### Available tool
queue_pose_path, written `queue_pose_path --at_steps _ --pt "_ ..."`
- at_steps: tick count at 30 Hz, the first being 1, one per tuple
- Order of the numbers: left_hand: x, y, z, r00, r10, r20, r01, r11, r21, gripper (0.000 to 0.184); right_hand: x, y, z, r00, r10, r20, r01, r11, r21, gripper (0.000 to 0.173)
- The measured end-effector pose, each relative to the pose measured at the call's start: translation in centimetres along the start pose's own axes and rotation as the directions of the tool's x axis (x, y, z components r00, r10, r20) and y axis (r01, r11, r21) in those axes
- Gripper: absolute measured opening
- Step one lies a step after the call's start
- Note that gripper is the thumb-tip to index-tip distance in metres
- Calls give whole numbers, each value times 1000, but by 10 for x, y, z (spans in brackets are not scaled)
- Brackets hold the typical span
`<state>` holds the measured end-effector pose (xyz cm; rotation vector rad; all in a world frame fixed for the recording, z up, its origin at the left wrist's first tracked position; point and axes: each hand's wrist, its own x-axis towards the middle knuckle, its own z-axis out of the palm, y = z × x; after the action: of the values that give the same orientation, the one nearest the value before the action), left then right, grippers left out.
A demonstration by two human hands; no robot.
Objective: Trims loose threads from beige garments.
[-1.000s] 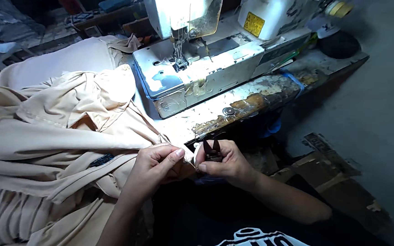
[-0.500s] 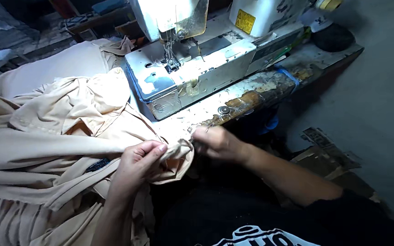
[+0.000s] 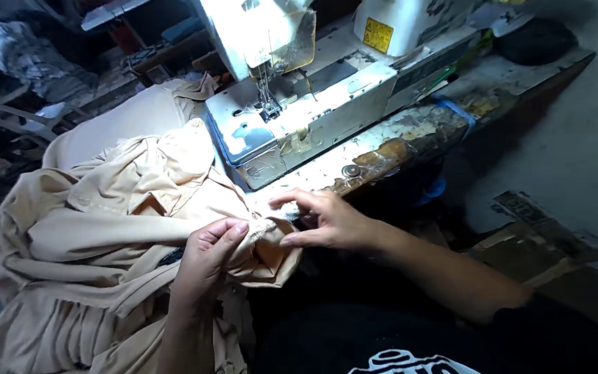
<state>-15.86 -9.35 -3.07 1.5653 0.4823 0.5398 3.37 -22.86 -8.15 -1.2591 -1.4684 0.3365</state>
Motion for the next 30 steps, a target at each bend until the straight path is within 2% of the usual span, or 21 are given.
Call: queue_pose_path --at_steps 1,2,4,6,7,9,15,21,22,25,27,30 --pt "-1 2 0 1000 14 5 -14 1000 21 21 6 -2 5 999 26 38 -29 997 77 31" --pt "-2 4 -2 999 35 23 -37 998 53 17 10 -2 8 998 52 27 -56 984 172 17" --pt "-2 4 -14 994 78 77 -89 984 155 13 15 -4 4 984 175 27 -169 887 430 3" --pt "0 1 -23 993 99 72 -115 957 266 19 17 -5 -6 930 355 94 -325 678 659 10" --pt "1 -1 -27 992 110 59 -123 945 302 19 17 -3 -12 902 410 135 -374 587 718 12" --pt "5 -1 -30 989 139 42 -145 935 324 16 15 3 -21 880 435 193 -417 510 752 16" --pt "11 1 -21 989 144 25 -145 947 288 12 16 5 -24 894 420 154 -384 545 745 15" --pt "27 3 13 992 76 102 -102 955 277 29 19 5 -21 924 360 130 -334 592 733 10" --pt "29 1 16 992 62 108 -88 965 249 28 19 4 -22 931 344 121 -318 603 732 11" --pt "32 -4 19 993 58 107 -66 995 76 8 16 5 -25 943 319 90 -285 641 712 11" --pt "31 -3 18 993 44 108 -45 999 7 8 13 7 -26 944 325 65 -278 672 686 11" --pt "26 -1 18 994 29 105 -32 999 33 8 12 7 -26 944 324 53 -277 699 659 10"
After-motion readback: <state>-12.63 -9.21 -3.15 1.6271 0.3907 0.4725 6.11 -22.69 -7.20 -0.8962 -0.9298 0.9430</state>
